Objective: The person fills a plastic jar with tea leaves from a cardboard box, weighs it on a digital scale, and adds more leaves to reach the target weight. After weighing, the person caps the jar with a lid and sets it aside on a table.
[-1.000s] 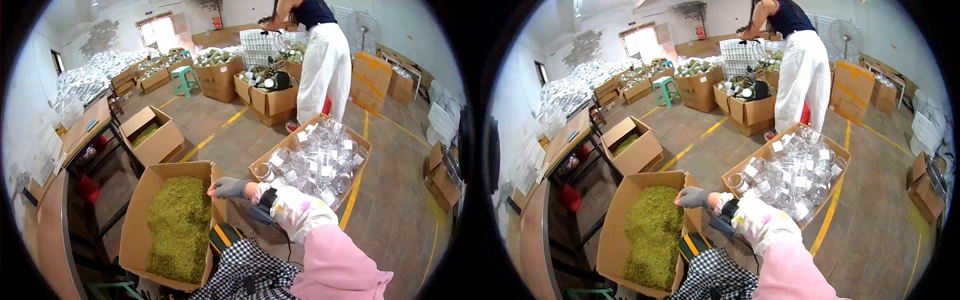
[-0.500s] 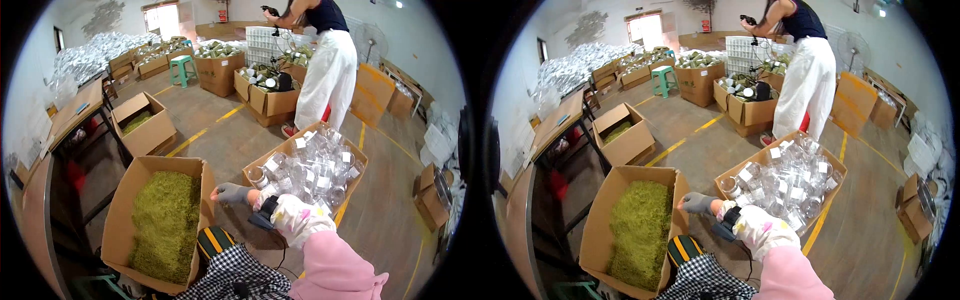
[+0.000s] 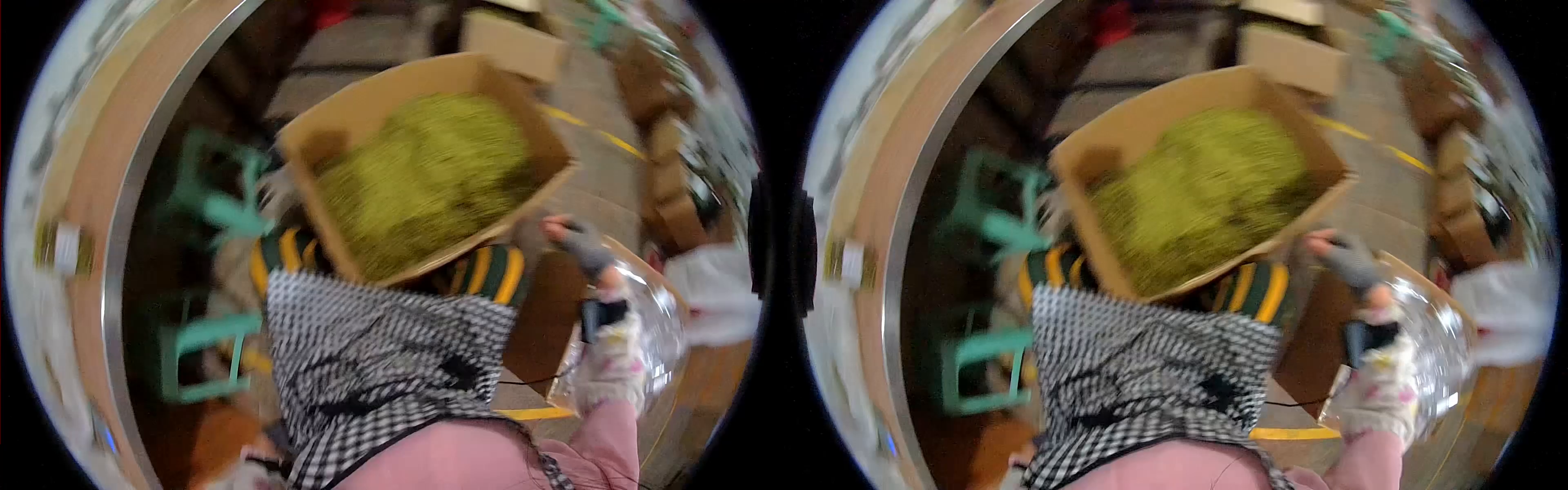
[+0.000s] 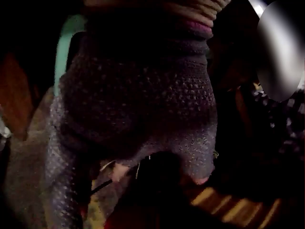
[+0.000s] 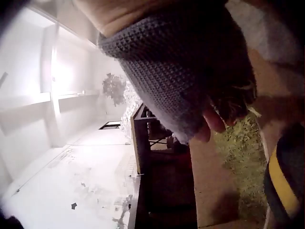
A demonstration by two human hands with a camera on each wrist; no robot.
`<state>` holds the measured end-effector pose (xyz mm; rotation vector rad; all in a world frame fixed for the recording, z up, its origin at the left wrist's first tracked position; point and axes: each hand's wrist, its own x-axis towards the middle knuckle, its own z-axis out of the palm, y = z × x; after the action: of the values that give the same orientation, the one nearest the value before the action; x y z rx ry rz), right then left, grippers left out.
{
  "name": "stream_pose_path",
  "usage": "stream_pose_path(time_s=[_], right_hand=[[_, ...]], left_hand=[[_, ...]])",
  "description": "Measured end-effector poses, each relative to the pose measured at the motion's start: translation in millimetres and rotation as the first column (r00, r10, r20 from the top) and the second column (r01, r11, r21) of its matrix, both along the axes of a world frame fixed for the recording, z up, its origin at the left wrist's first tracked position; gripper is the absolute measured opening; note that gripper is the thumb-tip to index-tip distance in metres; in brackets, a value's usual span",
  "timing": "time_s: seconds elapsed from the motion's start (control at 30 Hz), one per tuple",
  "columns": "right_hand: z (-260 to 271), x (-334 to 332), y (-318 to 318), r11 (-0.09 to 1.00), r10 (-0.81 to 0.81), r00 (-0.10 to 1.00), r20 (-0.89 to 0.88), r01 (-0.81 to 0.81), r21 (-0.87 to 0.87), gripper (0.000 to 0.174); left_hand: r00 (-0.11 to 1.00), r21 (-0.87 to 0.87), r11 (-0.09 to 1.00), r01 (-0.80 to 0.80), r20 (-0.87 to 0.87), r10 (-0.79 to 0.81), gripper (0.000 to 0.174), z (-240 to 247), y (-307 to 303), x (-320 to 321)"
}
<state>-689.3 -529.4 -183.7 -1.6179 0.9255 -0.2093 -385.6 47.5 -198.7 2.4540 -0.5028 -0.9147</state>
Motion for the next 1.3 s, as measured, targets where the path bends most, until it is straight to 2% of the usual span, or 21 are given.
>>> stream_pose_path(time_s=[0.1, 0.2, 0.27, 0.4, 0.5, 0.6, 0.67, 0.87, 0.97, 1.0, 1.1, 1.17, 1.23, 1.3], right_hand=[[-17, 0, -11, 0.997, -0.058, 0.996, -0.074, 0.062, 0.053, 0.032], [-20, 2, -27, 0.995, 0.011, 0.998, -0.070, -0.004, 0.101, 0.030], [-25, 12, -31, 0.996, 0.077, 0.987, -0.144, -0.081, -0.026, 0.030], [-21, 36, -37, 0.991, 0.136, 0.970, -0.200, -0.132, 0.035, 0.032], [-16, 72, -33, 0.986, 0.169, 0.980, -0.108, -0.167, 0.021, 0.030], [-17, 101, -37, 0.988, 0.157, 0.962, -0.222, -0.156, 0.022, 0.028], [-23, 110, -44, 0.972, 0.225, 0.948, -0.226, -0.202, 0.123, 0.027], [-76, 109, -75, 0.971, 0.205, 0.933, -0.295, -0.156, 0.182, 0.025], [-75, 97, -86, 0.988, 0.154, 0.931, -0.331, -0.133, 0.084, 0.024], [-68, 98, -79, 0.992, 0.085, 0.937, -0.339, -0.047, 0.119, 0.024], [-46, 74, -82, 0.995, 0.089, 0.911, -0.402, -0.065, 0.072, 0.025], [-43, 46, -80, 1.000, 0.006, 0.922, -0.388, 0.004, 0.026, 0.025], [-28, 31, -77, 1.000, -0.019, 0.953, -0.303, 0.019, -0.002, 0.026], [-8, 19, -47, 0.993, -0.111, 0.961, -0.254, 0.098, -0.064, 0.028]], left_hand=[[0.975, 0.129, 0.975, -0.181, -0.103, 0.195, 0.036, 3, 71, -66], [0.917, 0.224, 0.925, -0.308, -0.191, 0.351, 0.036, 13, 110, -125], [0.873, 0.269, 0.894, -0.359, -0.241, 0.424, 0.036, 15, 117, -146], [0.817, 0.344, 0.846, -0.407, -0.278, 0.506, 0.036, 22, 137, -170], [0.789, 0.398, 0.823, -0.406, -0.301, 0.535, 0.036, 30, 142, -181], [0.751, 0.463, 0.801, -0.380, -0.351, 0.559, 0.036, 40, 126, -196], [0.717, 0.503, 0.790, -0.351, -0.399, 0.572, 0.036, 39, 117, -192], [0.666, 0.601, 0.731, -0.321, -0.405, 0.626, 0.036, 40, 89, -145], [0.658, 0.623, 0.711, -0.326, -0.391, 0.644, 0.036, 39, 83, -124], [0.663, 0.621, 0.714, -0.324, -0.389, 0.640, 0.036, 36, 83, -117], [0.698, 0.599, 0.734, -0.321, -0.374, 0.611, 0.037, 29, 84, -101], [0.744, 0.565, 0.765, -0.309, -0.358, 0.564, 0.037, 22, 86, -89], [0.798, 0.520, 0.807, -0.281, -0.340, 0.497, 0.037, 10, 86, -69], [0.859, 0.470, 0.854, -0.223, -0.319, 0.400, 0.037, 8, 81, -45]])
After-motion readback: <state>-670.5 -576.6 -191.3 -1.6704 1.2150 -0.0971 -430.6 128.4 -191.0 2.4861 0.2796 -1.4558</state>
